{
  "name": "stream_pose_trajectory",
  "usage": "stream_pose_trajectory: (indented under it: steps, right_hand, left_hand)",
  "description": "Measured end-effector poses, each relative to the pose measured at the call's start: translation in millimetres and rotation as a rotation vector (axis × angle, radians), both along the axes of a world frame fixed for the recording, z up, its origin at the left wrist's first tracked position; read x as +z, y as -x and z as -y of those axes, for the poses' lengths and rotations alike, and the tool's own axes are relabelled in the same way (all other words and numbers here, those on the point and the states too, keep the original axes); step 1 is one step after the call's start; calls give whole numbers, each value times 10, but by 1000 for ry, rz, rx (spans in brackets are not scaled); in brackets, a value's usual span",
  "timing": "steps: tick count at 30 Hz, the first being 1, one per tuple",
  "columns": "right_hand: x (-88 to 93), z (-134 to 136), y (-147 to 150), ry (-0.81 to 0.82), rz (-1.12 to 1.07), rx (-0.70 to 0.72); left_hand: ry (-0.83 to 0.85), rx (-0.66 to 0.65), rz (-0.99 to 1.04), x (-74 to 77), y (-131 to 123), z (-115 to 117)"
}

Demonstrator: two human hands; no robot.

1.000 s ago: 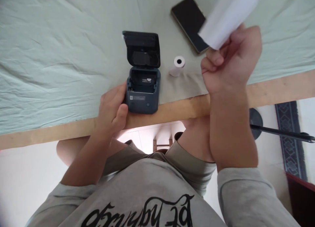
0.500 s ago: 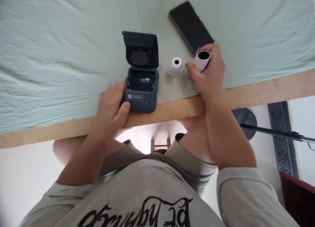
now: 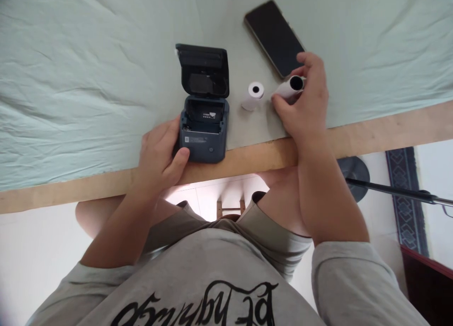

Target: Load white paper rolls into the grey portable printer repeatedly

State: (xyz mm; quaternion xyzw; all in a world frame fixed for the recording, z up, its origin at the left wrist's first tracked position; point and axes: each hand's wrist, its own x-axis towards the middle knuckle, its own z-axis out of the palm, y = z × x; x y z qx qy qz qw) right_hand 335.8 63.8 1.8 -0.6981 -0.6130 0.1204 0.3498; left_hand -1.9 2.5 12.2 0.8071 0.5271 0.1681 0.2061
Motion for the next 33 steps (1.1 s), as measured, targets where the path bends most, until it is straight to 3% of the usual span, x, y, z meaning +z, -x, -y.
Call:
stream_pose_trajectory:
  steps: [4,5,9,12,18,25,28,33]
  right_hand:
    - [140,162,161,-392,55,47]
    - [176,201,254,-421,12,41]
    - [245,240,649,-236,85,206]
    - [244,180,772,-184,157,200]
    - [209,112,615,-96,193,126]
    - [131,107,522,18,181,136]
    - [140,107,549,10,192,130]
    - [181,190,666,-163,248,147]
  left_hand:
    - [-7,-12,14,-7,6,2]
    - [-11,-13,19,-8,6,3]
    - [-12,-2,17,8,-1,4]
    - [0,-8,20,23,-7,1]
    - [-1,-17,21,12,6,0]
    - [-12,-15,20,-8,13,12]
    - [-1,-11,18,-15,9,9]
    - [2,-10,18,-13,3,3]
